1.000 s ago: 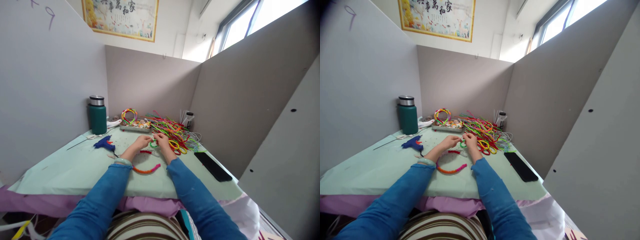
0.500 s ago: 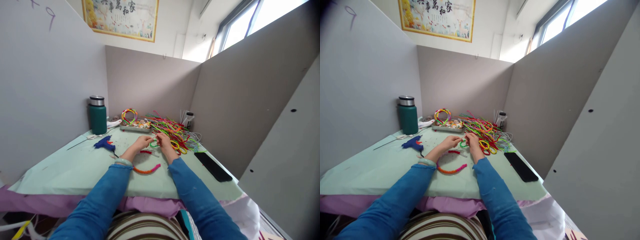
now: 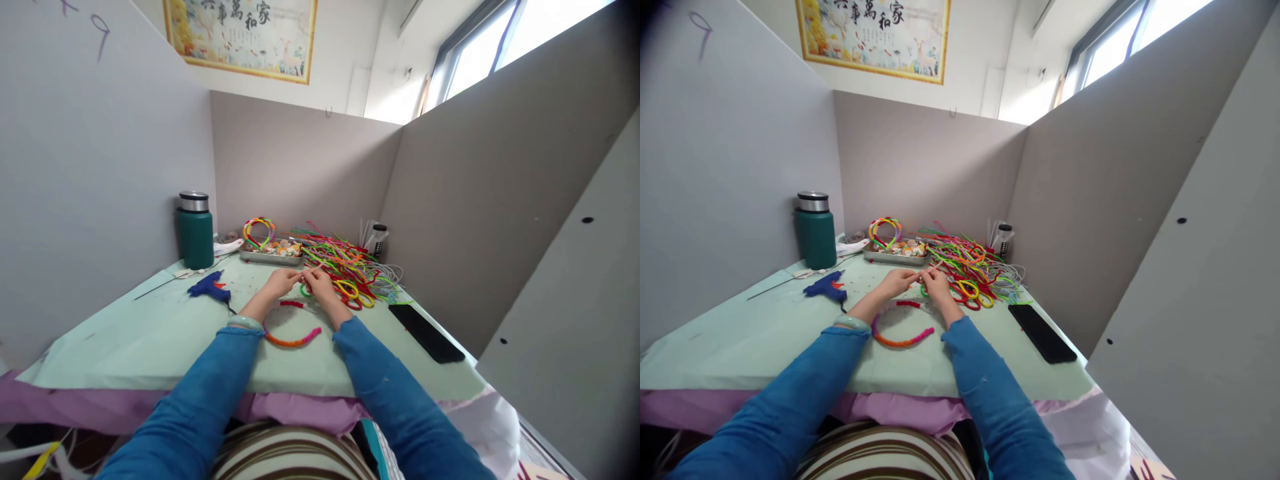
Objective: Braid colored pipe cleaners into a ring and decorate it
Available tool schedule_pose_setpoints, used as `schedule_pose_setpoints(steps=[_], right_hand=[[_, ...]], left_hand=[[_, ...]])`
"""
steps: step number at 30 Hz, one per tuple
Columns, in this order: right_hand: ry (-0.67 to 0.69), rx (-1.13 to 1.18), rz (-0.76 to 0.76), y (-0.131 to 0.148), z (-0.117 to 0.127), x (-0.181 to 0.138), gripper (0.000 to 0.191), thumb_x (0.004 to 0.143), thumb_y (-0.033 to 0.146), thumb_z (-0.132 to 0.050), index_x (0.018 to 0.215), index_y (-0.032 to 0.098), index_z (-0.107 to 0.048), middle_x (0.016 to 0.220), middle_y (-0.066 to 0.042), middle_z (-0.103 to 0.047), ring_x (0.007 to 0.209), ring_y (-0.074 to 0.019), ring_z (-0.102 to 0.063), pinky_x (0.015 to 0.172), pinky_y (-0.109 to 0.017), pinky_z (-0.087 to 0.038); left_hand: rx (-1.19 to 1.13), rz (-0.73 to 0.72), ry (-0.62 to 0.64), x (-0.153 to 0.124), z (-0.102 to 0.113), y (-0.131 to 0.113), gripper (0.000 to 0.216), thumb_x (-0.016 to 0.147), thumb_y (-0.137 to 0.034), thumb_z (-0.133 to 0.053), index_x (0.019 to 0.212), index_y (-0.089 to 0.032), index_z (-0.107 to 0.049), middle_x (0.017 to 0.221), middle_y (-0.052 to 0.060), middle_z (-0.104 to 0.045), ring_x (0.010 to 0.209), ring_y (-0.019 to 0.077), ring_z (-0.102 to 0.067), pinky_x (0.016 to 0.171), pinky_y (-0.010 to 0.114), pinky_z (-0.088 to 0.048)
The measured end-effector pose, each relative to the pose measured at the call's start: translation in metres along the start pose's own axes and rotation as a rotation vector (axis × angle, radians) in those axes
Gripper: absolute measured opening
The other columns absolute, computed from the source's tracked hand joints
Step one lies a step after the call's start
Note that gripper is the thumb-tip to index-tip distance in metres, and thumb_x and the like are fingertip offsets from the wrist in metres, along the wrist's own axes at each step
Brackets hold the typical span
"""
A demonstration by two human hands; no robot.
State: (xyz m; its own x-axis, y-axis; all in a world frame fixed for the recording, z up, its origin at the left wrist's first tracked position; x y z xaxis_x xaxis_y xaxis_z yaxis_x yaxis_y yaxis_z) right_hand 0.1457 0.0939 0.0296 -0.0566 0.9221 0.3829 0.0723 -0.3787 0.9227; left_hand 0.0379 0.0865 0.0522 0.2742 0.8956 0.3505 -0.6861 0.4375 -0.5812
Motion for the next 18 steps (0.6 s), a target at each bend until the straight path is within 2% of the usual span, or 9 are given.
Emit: schedule_pose_setpoints(steps=[3, 7, 9, 11, 15, 18], right_hand=[[-0.069, -0.008, -0.011, -0.003, 0.013, 0.004, 0.031, 0.067, 0.045, -0.065, 0.057, 0.016, -0.057, 0.046, 0.003, -0.049, 0.038, -0.0071, -0.038, 0.039, -0.022, -0.025], [-0.255, 0.102, -0.044, -0.005, 0.044, 0.007, 0.030, 0.065, 0.044, -0.067, 0.062, 0.017, -0.057, 0.049, 0.004, -0.050, 0.039, -0.0066, -0.036, 0.038, -0.021, -0.024], [-0.284, 0.114, -0.050, -0.005, 0.051, 0.006, 0.031, 0.064, 0.046, -0.068, 0.063, 0.016, -0.057, 0.048, 0.004, -0.048, 0.040, -0.0064, -0.036, 0.038, -0.021, -0.024], [-0.222, 0.105, -0.065, -0.005, 0.044, 0.006, 0.034, 0.064, 0.048, -0.067, 0.066, 0.015, -0.058, 0.051, 0.004, -0.050, 0.040, -0.0062, -0.037, 0.037, -0.021, -0.024], [-0.025, 0.014, -0.047, -0.004, 0.013, 0.003, 0.033, 0.065, 0.048, -0.066, 0.068, 0.016, -0.059, 0.051, 0.003, -0.052, 0.039, -0.0067, -0.038, 0.038, -0.021, -0.026], [0.003, -0.045, 0.009, 0.001, 0.005, 0.002, 0.030, 0.067, 0.044, -0.066, 0.062, 0.016, -0.057, 0.044, 0.005, -0.046, 0.039, -0.0072, -0.037, 0.039, -0.022, -0.026]], left_hand=[[0.059, -0.013, -0.011, 0.001, -0.002, -0.001, 0.044, 0.083, -0.043, -0.040, 0.078, -0.013, -0.072, 0.055, 0.001, -0.056, 0.057, 0.0129, -0.045, 0.053, 0.023, -0.030], [0.048, 0.006, 0.010, 0.000, -0.004, -0.001, 0.039, 0.083, -0.037, -0.040, 0.087, -0.015, -0.072, 0.056, 0.000, -0.056, 0.056, 0.0130, -0.046, 0.054, 0.023, -0.031], [0.030, 0.008, 0.024, -0.001, -0.003, -0.001, 0.039, 0.082, -0.037, -0.040, 0.087, -0.015, -0.072, 0.055, 0.000, -0.054, 0.054, 0.0128, -0.046, 0.054, 0.023, -0.031], [0.008, 0.011, 0.024, -0.002, -0.001, -0.001, 0.040, 0.082, -0.039, -0.041, 0.087, -0.015, -0.072, 0.054, -0.001, -0.054, 0.054, 0.0125, -0.045, 0.054, 0.022, -0.032], [0.000, -0.005, 0.026, -0.002, 0.000, -0.002, 0.042, 0.081, -0.042, -0.041, 0.085, -0.013, -0.071, 0.054, 0.000, -0.054, 0.057, 0.0132, -0.046, 0.054, 0.022, -0.033], [0.032, -0.043, 0.016, 0.000, -0.003, -0.005, 0.044, 0.083, -0.042, -0.039, 0.080, -0.013, -0.072, 0.057, 0.002, -0.057, 0.061, 0.0140, -0.047, 0.057, 0.022, -0.034]])
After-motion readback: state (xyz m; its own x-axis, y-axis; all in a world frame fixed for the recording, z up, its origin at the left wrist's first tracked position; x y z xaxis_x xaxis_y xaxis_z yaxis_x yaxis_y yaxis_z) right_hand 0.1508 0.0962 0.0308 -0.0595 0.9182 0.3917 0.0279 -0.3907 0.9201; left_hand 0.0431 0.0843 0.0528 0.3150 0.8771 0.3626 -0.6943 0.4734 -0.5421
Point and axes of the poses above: each hand's wrist, its own x-axis towards the middle knuckle, its own z-axis out of the back of the hand, y = z × x, the point moved 10 cm from there along x, towards the middle knuckle
